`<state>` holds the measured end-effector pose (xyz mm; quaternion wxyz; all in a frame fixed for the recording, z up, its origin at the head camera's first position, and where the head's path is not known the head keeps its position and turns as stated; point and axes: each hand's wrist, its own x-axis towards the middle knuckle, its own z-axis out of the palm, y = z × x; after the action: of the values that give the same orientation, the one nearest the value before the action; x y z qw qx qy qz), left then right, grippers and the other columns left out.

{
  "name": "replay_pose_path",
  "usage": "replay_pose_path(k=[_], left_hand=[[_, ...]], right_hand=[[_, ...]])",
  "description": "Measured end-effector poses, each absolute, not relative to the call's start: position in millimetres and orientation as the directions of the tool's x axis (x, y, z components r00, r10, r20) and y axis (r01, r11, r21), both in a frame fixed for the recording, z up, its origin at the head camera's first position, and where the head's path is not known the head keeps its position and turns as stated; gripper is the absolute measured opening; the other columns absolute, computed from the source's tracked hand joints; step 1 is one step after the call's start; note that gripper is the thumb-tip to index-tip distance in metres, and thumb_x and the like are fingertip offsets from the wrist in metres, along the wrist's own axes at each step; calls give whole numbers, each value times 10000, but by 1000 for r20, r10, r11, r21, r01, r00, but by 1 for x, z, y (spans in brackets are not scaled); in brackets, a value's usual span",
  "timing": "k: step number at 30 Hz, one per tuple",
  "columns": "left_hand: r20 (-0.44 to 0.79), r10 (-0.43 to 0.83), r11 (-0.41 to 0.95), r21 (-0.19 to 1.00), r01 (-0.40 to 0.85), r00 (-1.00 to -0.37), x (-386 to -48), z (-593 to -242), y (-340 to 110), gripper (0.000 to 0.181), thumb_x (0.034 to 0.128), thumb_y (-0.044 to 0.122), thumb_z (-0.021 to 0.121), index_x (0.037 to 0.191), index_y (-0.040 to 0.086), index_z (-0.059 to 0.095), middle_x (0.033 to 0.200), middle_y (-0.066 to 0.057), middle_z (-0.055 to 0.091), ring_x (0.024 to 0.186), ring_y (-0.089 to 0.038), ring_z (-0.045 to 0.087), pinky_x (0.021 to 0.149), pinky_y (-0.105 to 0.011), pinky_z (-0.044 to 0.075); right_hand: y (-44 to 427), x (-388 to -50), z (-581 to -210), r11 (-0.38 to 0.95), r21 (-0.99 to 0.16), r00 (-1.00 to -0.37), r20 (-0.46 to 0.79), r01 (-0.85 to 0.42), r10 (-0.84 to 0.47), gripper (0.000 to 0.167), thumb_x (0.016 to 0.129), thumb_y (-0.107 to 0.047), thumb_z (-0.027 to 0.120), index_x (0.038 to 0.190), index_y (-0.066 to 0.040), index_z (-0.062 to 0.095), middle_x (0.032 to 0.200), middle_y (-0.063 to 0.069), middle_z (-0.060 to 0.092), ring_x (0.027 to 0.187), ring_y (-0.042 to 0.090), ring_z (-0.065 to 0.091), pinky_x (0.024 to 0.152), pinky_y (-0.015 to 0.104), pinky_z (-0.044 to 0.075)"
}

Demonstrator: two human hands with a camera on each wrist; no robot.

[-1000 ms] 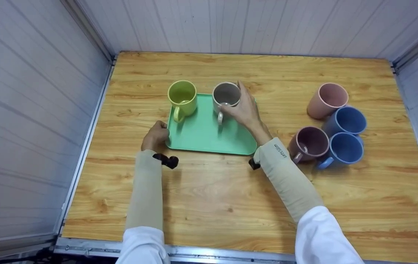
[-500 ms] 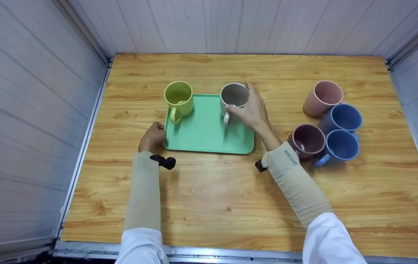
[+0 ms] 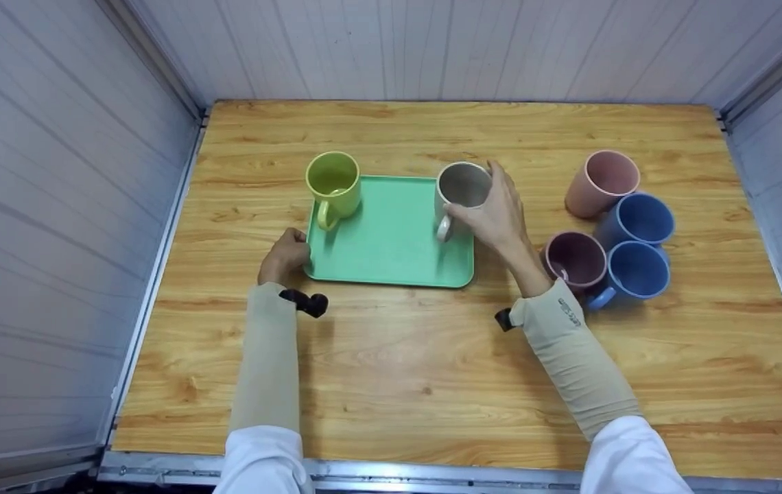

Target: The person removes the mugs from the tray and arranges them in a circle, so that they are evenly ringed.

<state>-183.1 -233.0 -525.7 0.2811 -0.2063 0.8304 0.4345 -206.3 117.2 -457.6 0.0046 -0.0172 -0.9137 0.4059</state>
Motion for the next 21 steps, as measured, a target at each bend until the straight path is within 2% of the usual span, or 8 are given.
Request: replay_pose_path(k=[8, 16, 21], left_hand=[[-652, -86, 544, 603, -584, -753, -184, -525, -233, 413, 852, 42, 338, 1264, 39, 345, 1192, -119, 391, 1064, -253, 381, 891, -337, 334], [-652, -90, 539, 604, -587, -753, -185, -526, -232, 415, 835, 24, 343, 1249, 44, 342, 1204, -121, 384, 1058, -252, 383, 880, -329, 338], [-665, -97, 549, 585, -597, -740, -186, -525, -232, 449, 845, 33, 349, 1294, 54, 336, 1272, -134, 386, 1120, -266, 376, 958, -360, 326]], right_hand=[[134, -194, -461, 680, -733, -998, 4, 36, 58, 1027, 685, -439, 788, 1496, -110, 249, 1492, 136, 353, 1327, 303, 394, 1066, 471, 332], [150, -182, -462, 692, -718, -997, -30, 71, 71, 1038, 695, -465, 776, 1503, -107, 231, 1504, 142, 330, 1340, 324, 375, 1070, 501, 315], [157, -177, -460, 708, -701, -996, -51, 88, 74, 1032, 713, -455, 751, 1506, -84, 205, 1508, 156, 317, 1338, 333, 370, 1077, 512, 302]])
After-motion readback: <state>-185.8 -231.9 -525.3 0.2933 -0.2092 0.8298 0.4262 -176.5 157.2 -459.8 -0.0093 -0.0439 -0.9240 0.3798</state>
